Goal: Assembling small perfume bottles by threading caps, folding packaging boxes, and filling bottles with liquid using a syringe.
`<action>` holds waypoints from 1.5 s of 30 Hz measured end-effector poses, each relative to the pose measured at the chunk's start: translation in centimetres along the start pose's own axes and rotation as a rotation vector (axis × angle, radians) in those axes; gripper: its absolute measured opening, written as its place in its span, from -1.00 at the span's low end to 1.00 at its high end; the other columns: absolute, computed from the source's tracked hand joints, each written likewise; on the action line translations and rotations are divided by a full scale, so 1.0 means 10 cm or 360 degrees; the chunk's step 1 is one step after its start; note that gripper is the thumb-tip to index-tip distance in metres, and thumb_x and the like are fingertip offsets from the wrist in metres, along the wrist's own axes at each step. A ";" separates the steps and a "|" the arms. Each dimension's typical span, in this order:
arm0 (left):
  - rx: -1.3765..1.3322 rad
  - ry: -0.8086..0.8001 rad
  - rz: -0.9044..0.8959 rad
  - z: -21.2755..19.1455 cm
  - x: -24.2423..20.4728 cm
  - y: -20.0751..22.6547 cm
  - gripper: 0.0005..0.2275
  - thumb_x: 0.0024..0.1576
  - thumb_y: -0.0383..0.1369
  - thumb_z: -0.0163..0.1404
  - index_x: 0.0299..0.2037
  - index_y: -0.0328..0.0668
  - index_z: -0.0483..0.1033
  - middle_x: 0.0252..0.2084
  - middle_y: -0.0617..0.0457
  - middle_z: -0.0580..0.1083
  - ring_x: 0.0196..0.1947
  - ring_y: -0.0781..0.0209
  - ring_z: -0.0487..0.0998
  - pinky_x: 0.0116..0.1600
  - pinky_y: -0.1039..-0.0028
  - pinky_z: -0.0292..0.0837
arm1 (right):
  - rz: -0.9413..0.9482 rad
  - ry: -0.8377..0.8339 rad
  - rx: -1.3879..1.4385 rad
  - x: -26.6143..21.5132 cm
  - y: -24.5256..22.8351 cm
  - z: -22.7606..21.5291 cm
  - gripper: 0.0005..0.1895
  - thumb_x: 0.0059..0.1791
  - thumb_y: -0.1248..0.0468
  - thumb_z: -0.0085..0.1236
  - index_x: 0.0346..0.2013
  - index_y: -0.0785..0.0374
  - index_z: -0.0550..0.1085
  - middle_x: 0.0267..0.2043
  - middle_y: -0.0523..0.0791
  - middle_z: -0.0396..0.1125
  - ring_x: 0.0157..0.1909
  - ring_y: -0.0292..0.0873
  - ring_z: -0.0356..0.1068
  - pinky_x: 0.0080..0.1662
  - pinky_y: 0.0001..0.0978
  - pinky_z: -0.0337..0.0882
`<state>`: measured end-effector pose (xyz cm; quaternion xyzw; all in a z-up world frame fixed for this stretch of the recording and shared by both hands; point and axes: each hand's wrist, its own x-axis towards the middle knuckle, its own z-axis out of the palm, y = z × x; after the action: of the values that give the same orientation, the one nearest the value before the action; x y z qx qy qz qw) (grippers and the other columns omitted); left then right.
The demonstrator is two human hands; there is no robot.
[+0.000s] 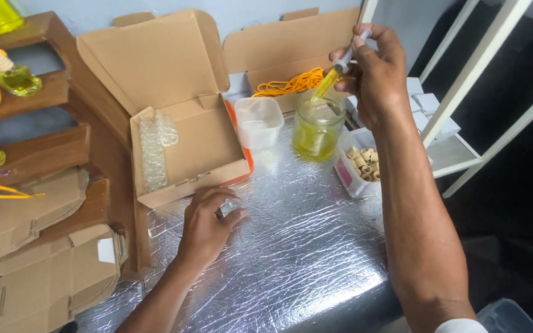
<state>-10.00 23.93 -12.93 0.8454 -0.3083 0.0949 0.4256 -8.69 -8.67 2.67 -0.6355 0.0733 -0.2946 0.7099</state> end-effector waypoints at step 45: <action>-0.0732 -0.0269 -0.0276 -0.08 0.00 0.05 -0.70 0.14 -0.51 0.11 0.09 -0.32 0.53 -0.12 -0.17 0.65 -0.44 0.27 0.67 -0.45 0.55 0.70 | -0.0272 -0.0451 -0.0382 -1.31 0.71 0.80 -0.26 0.11 0.41 0.25 0.45 0.18 0.01 -0.13 0.05 0.46 -0.32 -0.16 0.53 -0.33 -0.42 0.64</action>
<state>-10.17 24.37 -12.10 0.7547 -0.2826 -0.0856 0.5859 -13.26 5.03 -6.17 -0.7545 -0.0469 -0.2506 0.6048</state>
